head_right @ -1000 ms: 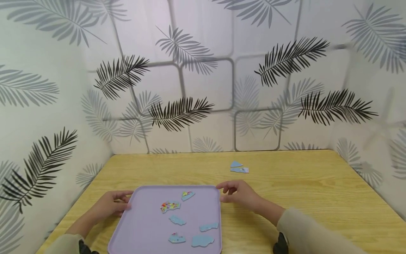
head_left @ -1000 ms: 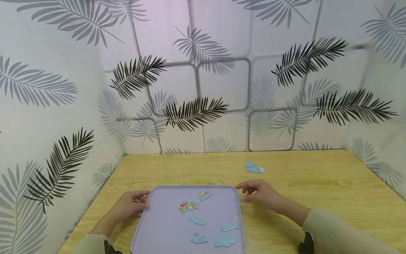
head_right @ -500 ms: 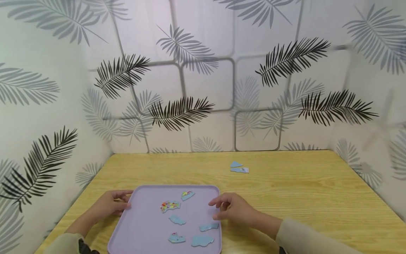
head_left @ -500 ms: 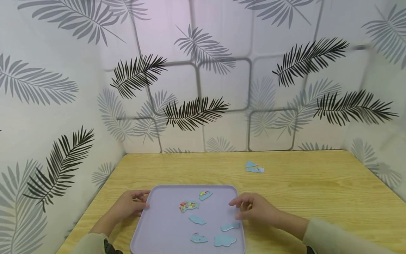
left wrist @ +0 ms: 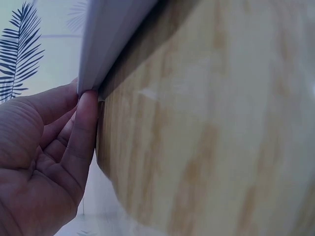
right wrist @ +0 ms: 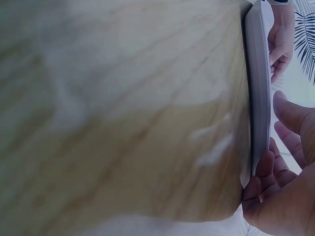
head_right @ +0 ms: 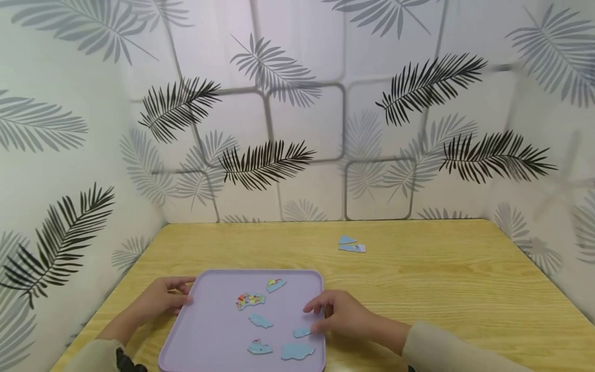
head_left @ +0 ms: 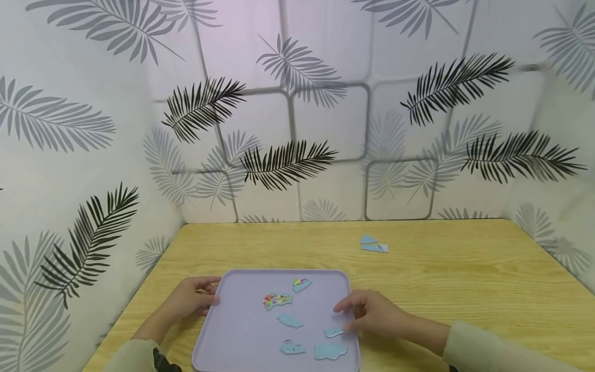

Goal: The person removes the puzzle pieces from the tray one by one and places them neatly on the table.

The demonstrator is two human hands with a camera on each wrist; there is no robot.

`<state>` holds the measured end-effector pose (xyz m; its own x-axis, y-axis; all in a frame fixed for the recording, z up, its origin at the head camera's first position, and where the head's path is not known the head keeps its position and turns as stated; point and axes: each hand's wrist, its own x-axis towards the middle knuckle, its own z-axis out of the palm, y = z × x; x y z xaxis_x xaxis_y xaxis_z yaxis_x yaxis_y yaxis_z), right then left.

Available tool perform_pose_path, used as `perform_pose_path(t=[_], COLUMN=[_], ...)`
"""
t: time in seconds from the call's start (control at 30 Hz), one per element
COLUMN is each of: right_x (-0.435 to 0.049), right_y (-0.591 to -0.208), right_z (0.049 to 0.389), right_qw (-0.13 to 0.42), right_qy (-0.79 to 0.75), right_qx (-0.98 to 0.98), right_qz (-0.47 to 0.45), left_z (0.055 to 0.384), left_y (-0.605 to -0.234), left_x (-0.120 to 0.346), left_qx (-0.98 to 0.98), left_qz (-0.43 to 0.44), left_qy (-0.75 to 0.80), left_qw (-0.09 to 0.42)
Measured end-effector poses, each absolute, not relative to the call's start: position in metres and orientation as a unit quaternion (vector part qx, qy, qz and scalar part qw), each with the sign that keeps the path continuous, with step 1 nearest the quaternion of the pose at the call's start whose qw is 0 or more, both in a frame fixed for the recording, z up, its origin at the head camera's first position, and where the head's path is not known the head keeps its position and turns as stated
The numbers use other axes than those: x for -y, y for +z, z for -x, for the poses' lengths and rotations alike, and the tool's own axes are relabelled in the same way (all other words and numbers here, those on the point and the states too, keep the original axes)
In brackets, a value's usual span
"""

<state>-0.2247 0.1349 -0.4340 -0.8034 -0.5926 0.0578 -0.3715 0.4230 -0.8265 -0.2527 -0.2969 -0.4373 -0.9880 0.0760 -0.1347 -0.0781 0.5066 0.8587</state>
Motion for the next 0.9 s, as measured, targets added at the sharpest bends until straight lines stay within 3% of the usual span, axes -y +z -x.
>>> perform_pose_path(t=[0.9], right_x=[-0.1264], right_y=[-0.4359], right_z=[0.2218], right_qw=[0.127], right_qy=[-0.393], right_qx=[-0.853], right_qz=[0.317], left_z=[0.2506], left_y=[-0.4347], left_x=[0.2944], left_qx=[-0.860], left_qz=[0.004], left_qy=[0.505], left_qw=[0.080])
